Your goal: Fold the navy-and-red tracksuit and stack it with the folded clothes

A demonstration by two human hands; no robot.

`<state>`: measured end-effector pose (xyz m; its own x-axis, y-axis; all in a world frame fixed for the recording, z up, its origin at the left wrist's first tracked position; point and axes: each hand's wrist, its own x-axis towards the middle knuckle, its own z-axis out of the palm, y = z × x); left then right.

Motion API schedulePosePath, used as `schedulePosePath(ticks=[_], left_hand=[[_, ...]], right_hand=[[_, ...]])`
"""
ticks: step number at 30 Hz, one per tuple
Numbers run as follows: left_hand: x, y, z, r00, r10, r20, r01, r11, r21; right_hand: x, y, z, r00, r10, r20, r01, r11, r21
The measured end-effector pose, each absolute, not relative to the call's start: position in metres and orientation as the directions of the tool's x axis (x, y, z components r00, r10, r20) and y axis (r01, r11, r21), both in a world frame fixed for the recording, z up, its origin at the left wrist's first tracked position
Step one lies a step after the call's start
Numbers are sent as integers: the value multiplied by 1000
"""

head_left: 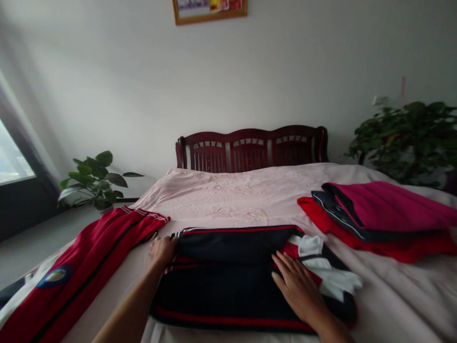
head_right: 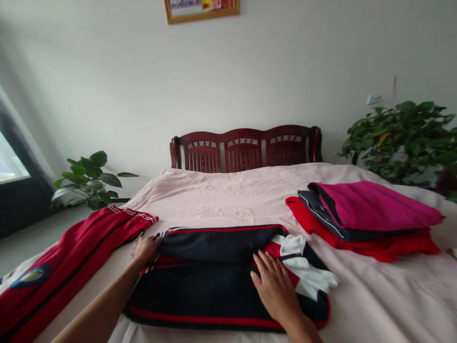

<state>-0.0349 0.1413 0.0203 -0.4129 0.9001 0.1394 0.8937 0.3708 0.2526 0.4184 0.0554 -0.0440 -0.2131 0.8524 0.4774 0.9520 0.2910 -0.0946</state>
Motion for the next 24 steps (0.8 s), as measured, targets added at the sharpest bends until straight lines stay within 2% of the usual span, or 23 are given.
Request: schedulePosePath(ticks=[3,5,8,12,14,17,21,24], left_hand=[[-22,137,30,-442,873,206,892,404,202],[-9,135,36,-382,882,276,923,348,168],[16,135,38,-147,939,310,987,120,103],[49,136,21,144,961,237,987,-156,32],[58,135,10,176,960,217,983,-182,9],[63,133,-1,169,963,211,985,-171,-11],[64,130,-4,163,956,245,986,-150,-74],[64,129,-5,165,949,270,984,-138,-116]], right_hand=[[416,54,-41,-202,870,450,954,278,-110],[413,52,-38,-179,881,438,959,256,-122],[409,48,-29,-202,867,455,950,286,-125],[402,41,-12,-416,810,413,863,495,-103],[400,39,-5,-480,815,324,829,542,-135],[398,40,0,-475,853,216,830,516,-211],[398,41,2,-411,890,200,828,456,-327],[396,47,9,-313,924,221,794,382,-473]])
